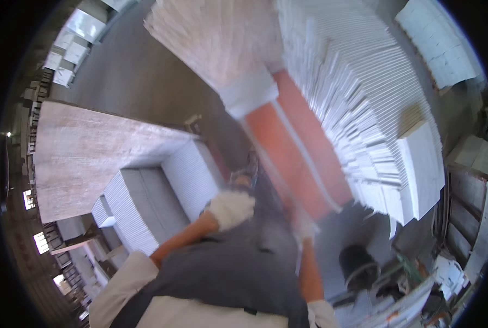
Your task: The person retrieves a stack of white rectangular stone tiles from a rack, places them on a workbench, and then uses a small metal scraper to scrape and smooth the edges of a single tile. The person repeatedly scrapes different edges of the tile while holding it steady with the other hand.
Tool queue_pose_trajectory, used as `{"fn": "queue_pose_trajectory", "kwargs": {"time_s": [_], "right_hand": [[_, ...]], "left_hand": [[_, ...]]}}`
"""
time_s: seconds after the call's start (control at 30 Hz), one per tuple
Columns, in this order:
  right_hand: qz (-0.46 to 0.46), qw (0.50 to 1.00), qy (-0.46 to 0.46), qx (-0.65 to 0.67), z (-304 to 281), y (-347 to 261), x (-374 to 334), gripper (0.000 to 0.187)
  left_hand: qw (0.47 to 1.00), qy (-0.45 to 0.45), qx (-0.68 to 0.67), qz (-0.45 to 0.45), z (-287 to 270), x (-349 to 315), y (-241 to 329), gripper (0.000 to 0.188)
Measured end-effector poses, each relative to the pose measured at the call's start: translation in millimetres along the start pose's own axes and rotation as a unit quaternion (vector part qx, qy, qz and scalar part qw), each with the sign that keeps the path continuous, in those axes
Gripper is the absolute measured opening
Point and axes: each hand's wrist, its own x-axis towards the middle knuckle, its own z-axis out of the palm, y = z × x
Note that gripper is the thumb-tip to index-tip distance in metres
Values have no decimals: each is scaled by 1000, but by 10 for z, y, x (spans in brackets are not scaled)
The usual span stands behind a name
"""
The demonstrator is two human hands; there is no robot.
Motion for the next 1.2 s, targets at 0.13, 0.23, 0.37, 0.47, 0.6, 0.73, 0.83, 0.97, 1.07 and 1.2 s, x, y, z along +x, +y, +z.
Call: {"fn": "queue_pose_trajectory", "kwargs": {"time_s": [0.13, 0.23, 0.37, 0.47, 0.6, 0.73, 0.83, 0.97, 1.07, 1.2], "right_hand": [[-49, 999, -7, 14, 481, -1495, 44, 35], [55, 959, -72, 268, 754, -2504, 122, 37], [-33, 957, -87, 274, 946, -3139, 306, 41], [-43, 970, -88, 223, 955, -2984, 737, 44], [-242, 967, -80, 23, 872, -2378, 1611, 46], [-234, 971, -38, -31, 782, -2244, 2410, 47], [-147, 981, 31, -123, 843, -2697, 2839, 50], [-125, 971, 55, -195, 945, -3482, 3324, 66], [-194, 961, 82, -178, 1109, -3820, 3834, 79], [-295, 911, 128, -259, 1221, -4157, 4704, 86]], "left_hand": [[994, 82, -74, -24, -495, 191, -891, 25], [989, 38, -119, -83, -574, 338, -1398, 27], [986, -12, -134, -100, -452, 606, -1905, 32], [977, -34, -193, -83, -245, 941, -2235, 34], [988, 28, -152, 17, 313, 1560, -2803, 28], [970, 94, -211, -71, 881, 2371, -3400, 37], [942, 217, -233, -106, 884, 2974, -3726, 42], [773, 323, -470, -277, 492, 3597, -3898, 38], [676, 395, -532, -323, 265, 3903, -4051, 36], [541, 472, -628, -299, 266, 4286, -4290, 39]]}}
